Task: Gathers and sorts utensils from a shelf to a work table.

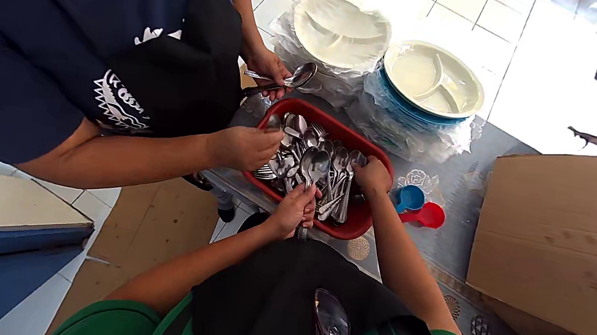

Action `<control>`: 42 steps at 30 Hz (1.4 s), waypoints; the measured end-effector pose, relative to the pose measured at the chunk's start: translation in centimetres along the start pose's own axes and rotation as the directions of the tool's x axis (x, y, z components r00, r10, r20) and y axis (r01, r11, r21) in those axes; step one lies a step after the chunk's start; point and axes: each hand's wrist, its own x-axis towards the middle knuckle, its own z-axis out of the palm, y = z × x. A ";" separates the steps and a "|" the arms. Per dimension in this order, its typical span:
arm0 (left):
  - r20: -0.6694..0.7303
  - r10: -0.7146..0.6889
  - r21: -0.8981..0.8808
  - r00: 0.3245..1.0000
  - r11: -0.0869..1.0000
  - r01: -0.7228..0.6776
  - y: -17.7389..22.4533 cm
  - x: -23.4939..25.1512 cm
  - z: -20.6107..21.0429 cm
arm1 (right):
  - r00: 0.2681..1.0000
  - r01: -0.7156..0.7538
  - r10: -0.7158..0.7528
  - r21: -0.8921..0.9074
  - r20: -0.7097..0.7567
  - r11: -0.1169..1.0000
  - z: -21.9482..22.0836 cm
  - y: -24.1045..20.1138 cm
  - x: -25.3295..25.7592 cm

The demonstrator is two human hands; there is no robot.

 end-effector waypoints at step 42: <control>0.121 0.014 0.240 0.992 0.970 -0.044 -0.5 2.1 2.7 | 0.965 0.231 -0.202 0.900 -0.165 0.371 -2.8 3.3 -10.0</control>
